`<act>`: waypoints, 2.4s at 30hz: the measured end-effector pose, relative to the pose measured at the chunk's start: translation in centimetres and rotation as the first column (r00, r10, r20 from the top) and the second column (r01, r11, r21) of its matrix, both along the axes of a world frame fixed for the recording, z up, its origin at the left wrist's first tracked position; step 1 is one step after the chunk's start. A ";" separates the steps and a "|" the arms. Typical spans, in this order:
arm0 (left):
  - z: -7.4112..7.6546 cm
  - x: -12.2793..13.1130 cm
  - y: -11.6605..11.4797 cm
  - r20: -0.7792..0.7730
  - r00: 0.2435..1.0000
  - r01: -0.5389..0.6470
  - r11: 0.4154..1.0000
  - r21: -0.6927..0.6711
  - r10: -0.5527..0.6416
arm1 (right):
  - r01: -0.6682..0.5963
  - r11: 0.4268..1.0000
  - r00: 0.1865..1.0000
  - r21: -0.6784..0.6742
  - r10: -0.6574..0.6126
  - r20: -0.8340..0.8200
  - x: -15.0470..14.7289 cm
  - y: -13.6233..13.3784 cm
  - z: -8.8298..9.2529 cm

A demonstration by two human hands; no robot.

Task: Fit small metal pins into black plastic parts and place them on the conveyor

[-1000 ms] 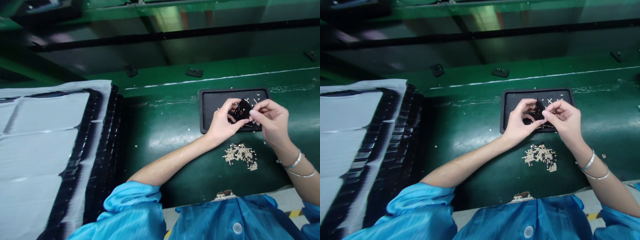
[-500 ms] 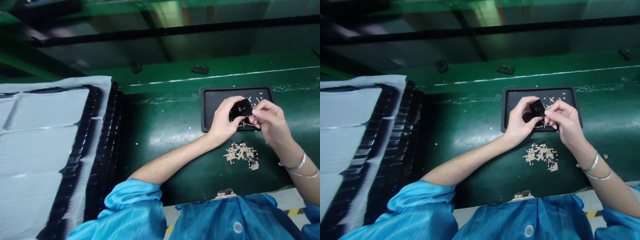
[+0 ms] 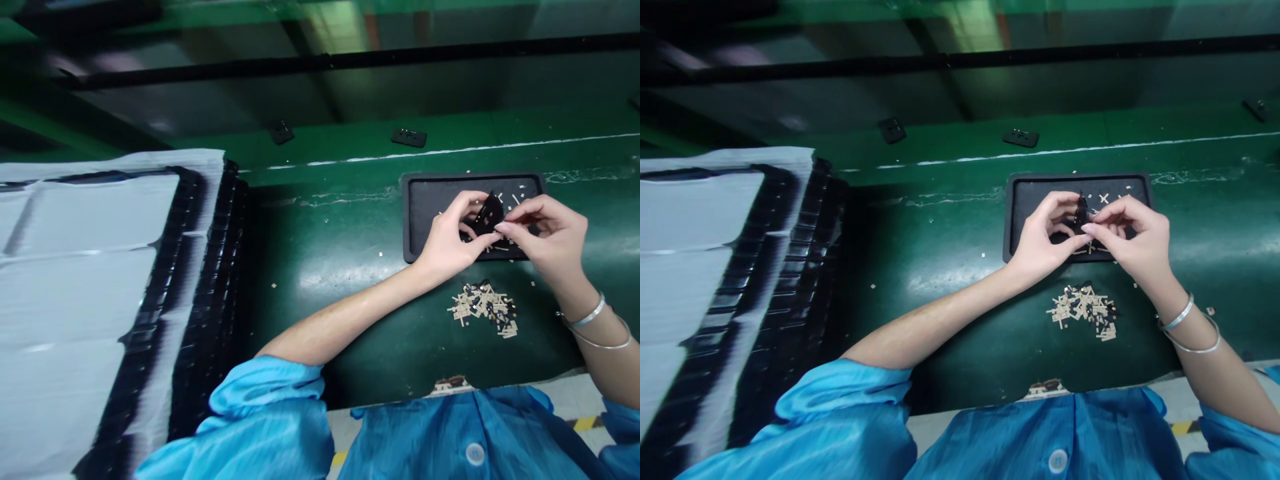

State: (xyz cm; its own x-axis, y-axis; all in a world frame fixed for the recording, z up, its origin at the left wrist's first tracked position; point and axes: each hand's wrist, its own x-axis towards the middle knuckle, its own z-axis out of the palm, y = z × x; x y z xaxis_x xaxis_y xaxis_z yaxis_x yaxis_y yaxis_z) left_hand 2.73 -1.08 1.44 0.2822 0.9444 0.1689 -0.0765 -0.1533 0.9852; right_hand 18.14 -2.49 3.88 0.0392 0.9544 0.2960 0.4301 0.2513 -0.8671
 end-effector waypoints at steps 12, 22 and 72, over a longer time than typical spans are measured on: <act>-0.6 -0.5 2.1 0.431 0.864 0.349 0.927 -0.137 -0.261 | -0.207 0.930 0.947 -0.302 0.114 -0.299 0.0 0.7 -1.2; -0.8 0.1 1.6 0.445 0.895 0.059 0.985 -0.164 0.020 | 0.064 0.943 0.922 -0.327 -0.181 -0.342 1.9 10.5 -0.2; 0.3 0.0 0.4 -0.060 0.974 0.221 0.975 0.000 -0.220 | -0.195 0.899 0.958 -0.392 0.089 -0.272 1.0 0.9 -0.3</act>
State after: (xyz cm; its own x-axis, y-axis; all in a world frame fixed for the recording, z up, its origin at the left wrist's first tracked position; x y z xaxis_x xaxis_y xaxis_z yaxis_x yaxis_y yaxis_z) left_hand 2.69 -0.66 1.74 0.4931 0.8568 0.1511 -0.0501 -0.1454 0.9881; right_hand 19.13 -1.63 3.56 -0.0865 0.9885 -0.1242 0.1815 -0.1069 -0.9776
